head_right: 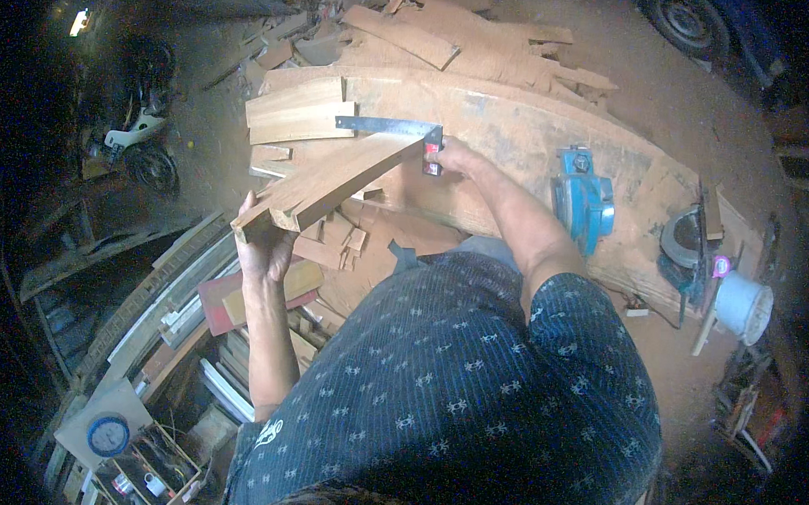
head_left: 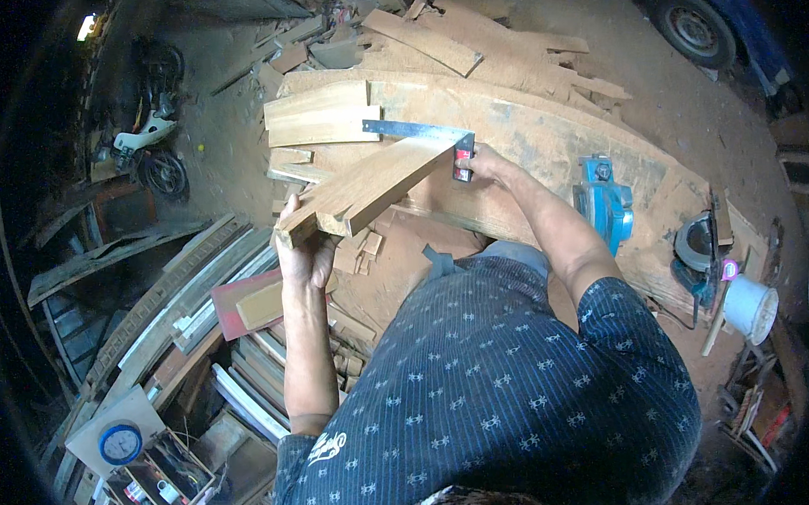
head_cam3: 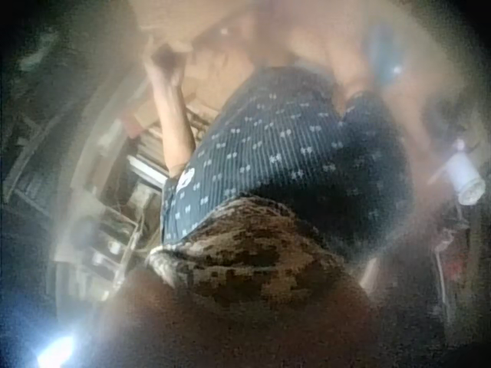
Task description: The person measures and marks wooden planks with a square ruler and pencil. They then use a circular saw to cut the planks into smaller pieces on a workbench. The person handles the wood pieces and the saw repeatedly to complete the cuts.
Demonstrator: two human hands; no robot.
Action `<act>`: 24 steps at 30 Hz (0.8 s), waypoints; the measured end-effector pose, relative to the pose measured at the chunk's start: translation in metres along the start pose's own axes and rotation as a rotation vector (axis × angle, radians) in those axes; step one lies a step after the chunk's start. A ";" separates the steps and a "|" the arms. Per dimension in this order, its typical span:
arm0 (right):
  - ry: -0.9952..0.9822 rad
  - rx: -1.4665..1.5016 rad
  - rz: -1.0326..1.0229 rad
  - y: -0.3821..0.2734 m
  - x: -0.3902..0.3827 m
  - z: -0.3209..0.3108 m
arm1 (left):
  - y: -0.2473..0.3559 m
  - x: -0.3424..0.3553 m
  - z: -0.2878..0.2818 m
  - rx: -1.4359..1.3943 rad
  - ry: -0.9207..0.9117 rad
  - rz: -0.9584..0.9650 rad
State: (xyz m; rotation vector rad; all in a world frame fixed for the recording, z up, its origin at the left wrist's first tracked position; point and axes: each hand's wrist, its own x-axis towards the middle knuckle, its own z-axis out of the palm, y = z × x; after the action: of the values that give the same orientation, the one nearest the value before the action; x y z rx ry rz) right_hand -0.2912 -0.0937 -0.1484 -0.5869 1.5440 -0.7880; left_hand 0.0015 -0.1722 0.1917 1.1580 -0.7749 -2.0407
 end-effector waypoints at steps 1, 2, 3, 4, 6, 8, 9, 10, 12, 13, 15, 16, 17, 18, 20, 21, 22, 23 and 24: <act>0.008 0.013 -0.001 0.002 0.002 -0.002 | 0.000 0.002 -0.001 -0.002 -0.018 -0.005; 0.018 0.025 -0.001 0.004 0.003 -0.003 | 0.000 0.004 -0.001 -0.005 -0.037 -0.011; 0.020 0.033 -0.003 -0.001 0.001 -0.004 | -0.001 0.004 0.002 -0.004 -0.028 -0.011; 0.032 0.002 -0.062 -0.004 -0.003 -0.006 | -0.002 0.004 0.007 -0.004 -0.022 -0.012; 0.038 -0.075 -0.181 -0.012 -0.023 0.000 | -0.004 0.000 0.018 -0.002 -0.019 -0.020; -0.052 -0.038 -0.185 -0.059 -0.075 0.016 | -0.009 -0.015 0.024 -0.016 0.011 -0.007; -0.098 0.053 -0.232 -0.062 -0.092 0.016 | -0.014 -0.011 0.027 -0.009 0.011 -0.026; -0.137 0.142 -0.275 -0.064 -0.105 0.013 | -0.018 -0.011 0.042 -0.006 -0.015 -0.052; -0.127 0.170 -0.301 -0.114 -0.169 0.026 | -0.022 -0.022 0.048 0.065 -0.054 -0.022; -0.145 0.183 -0.345 -0.124 -0.187 0.028 | -0.026 -0.018 0.044 0.071 -0.074 -0.042; -0.116 0.183 -0.387 -0.139 -0.216 0.031 | -0.032 -0.016 0.044 0.031 -0.078 -0.058; -0.112 0.145 -0.360 -0.140 -0.221 0.030 | -0.035 -0.016 0.045 0.013 -0.084 -0.070; -0.108 0.108 -0.333 -0.141 -0.224 0.029 | -0.033 -0.018 0.048 -0.009 -0.076 -0.079; -0.097 0.073 -0.305 -0.143 -0.226 0.027 | -0.033 -0.019 0.050 -0.008 -0.083 -0.081; -0.120 0.070 -0.341 -0.140 -0.221 0.023 | -0.033 -0.020 0.052 -0.004 -0.095 -0.083; -0.129 0.060 -0.323 -0.140 -0.221 0.023 | -0.033 -0.020 0.052 -0.012 -0.101 -0.077; -0.138 0.050 -0.304 -0.141 -0.221 0.023 | -0.033 -0.021 0.052 -0.019 -0.106 -0.071; -0.144 0.051 -0.298 -0.140 -0.220 0.023 | -0.033 -0.021 0.052 -0.026 -0.111 -0.064; -0.149 0.052 -0.292 -0.140 -0.218 0.022 | -0.033 -0.021 0.050 -0.026 -0.113 -0.069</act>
State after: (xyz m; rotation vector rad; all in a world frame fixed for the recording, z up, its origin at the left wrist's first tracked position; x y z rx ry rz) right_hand -0.2527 -0.0215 0.0988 -0.8259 1.3139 -0.9791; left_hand -0.0427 -0.1274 0.1983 1.0759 -0.7697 -2.1824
